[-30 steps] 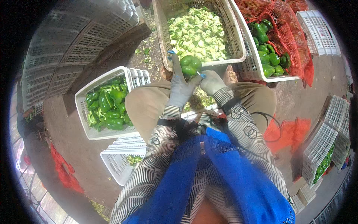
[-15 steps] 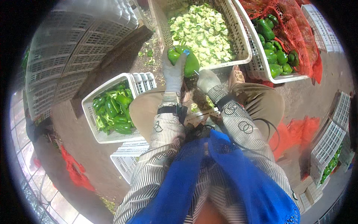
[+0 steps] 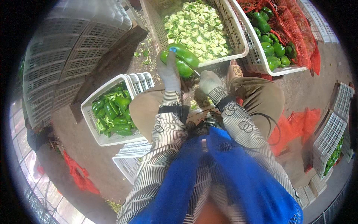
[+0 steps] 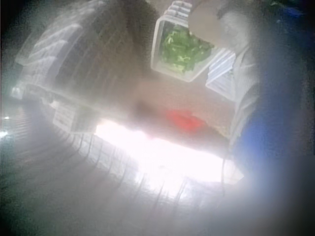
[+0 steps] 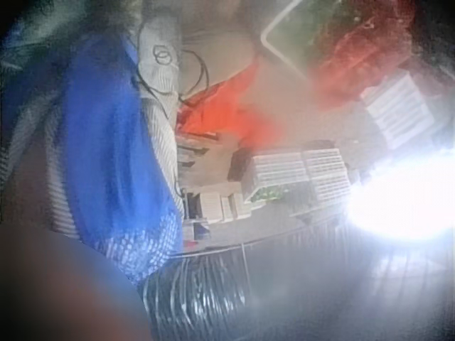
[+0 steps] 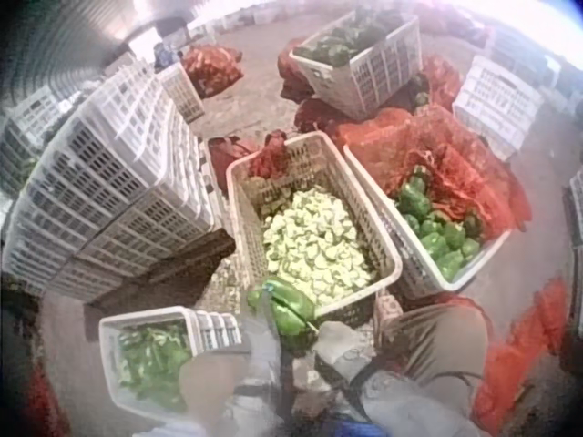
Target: The person uses a curved blade to remove the stems and cores from green bell peppers, tossing the prepped peppers and the cores into different plastic crates.
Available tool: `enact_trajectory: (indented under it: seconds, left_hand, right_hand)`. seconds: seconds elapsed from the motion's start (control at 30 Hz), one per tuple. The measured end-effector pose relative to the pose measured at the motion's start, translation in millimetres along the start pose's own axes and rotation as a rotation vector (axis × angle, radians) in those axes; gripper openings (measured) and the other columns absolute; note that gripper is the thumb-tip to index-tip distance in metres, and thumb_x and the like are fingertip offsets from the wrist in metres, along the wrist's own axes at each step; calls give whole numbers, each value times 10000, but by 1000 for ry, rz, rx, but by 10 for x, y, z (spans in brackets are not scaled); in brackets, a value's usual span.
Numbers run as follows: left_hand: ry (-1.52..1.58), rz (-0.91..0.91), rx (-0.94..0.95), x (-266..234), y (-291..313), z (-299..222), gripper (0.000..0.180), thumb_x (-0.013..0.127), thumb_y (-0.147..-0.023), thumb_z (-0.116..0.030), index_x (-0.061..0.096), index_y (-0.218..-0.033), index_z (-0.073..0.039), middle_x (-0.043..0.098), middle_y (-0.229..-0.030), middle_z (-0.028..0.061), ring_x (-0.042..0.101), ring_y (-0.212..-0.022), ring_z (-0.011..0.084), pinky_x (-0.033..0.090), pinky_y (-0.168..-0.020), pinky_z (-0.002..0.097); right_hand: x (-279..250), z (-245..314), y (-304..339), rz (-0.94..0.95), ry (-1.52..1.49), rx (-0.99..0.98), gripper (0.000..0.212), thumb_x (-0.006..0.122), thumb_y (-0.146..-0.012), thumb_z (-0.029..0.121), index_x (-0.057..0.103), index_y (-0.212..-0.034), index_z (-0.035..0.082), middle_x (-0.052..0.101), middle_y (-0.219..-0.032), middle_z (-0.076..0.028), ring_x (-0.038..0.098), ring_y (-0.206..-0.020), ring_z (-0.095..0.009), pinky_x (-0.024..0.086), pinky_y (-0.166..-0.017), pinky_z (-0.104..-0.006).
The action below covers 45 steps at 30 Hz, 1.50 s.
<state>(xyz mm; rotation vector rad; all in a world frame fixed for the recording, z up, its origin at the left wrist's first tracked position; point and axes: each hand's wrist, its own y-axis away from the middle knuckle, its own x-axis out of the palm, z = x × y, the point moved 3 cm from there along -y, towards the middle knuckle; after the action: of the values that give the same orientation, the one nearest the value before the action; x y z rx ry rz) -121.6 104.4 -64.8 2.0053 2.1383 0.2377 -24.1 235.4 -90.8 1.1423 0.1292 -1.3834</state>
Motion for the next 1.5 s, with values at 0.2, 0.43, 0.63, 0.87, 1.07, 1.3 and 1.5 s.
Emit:
enact_trajectory:
  seconds: [0.2,0.43,0.63,0.87,1.07,1.3,1.5]
  left_hand:
    - [258,41,56,-106,-230,191,348,535,-1004,-344,584,-1146,-30,620,-1074,99,622,-990,224,529,-870,386]
    - [654,314,-180,240,-534,-494,661,473,-926,-672,636,-1087,-52,686,-974,123,688,-866,264,592,-783,393]
    - [610,554,-316,490,-425,-1134,544,628,-935,-593,632,-1115,-80,683,-1017,89,689,-891,230,595,-783,385]
    - [521,451,-515,689,-421,-974,555,749,-863,-543,612,-1150,-88,686,-984,102,698,-781,250,600,-640,386]
    - [301,536,-423,664,-430,-861,376,615,-1012,-247,581,-1366,-125,635,-1278,62,666,-1055,176,588,-870,315]
    - [272,830,-407,600,-528,-668,522,588,-975,-74,446,-1478,-56,516,-1438,86,546,-1266,169,526,-1015,301]
    - [136,868,54,526,-534,-703,416,560,-1010,-165,541,-1409,-47,607,-1338,89,632,-1164,182,540,-985,309]
  right_hand:
    - [-267,23,-11,-45,-148,-137,261,573,-827,208,706,-842,-17,683,-867,-270,677,-882,-417,525,-833,-500]
    - [-1358,610,219,-334,-410,-688,456,660,-809,115,647,-1258,39,682,-1157,-149,679,-930,-251,541,-852,-344]
    - [-1728,842,142,-251,-250,-892,605,711,-768,150,567,-1349,63,640,-1239,-186,637,-1123,-347,515,-973,-410]
    - [-1700,776,-35,-229,-139,-737,654,775,-738,309,587,-1296,25,661,-1179,-199,647,-1089,-359,521,-945,-425]
    - [-1688,715,-203,-182,-52,-704,573,781,-727,375,642,-1166,33,685,-1018,-180,666,-989,-363,529,-842,-457]
    - [-1709,764,-213,-94,-118,-796,410,753,-762,392,651,-913,25,670,-802,-192,665,-791,-400,524,-709,-464]
    - [-1671,745,-144,221,-421,-588,310,702,-809,323,691,-964,55,673,-733,-144,681,-652,-247,526,-620,-376]
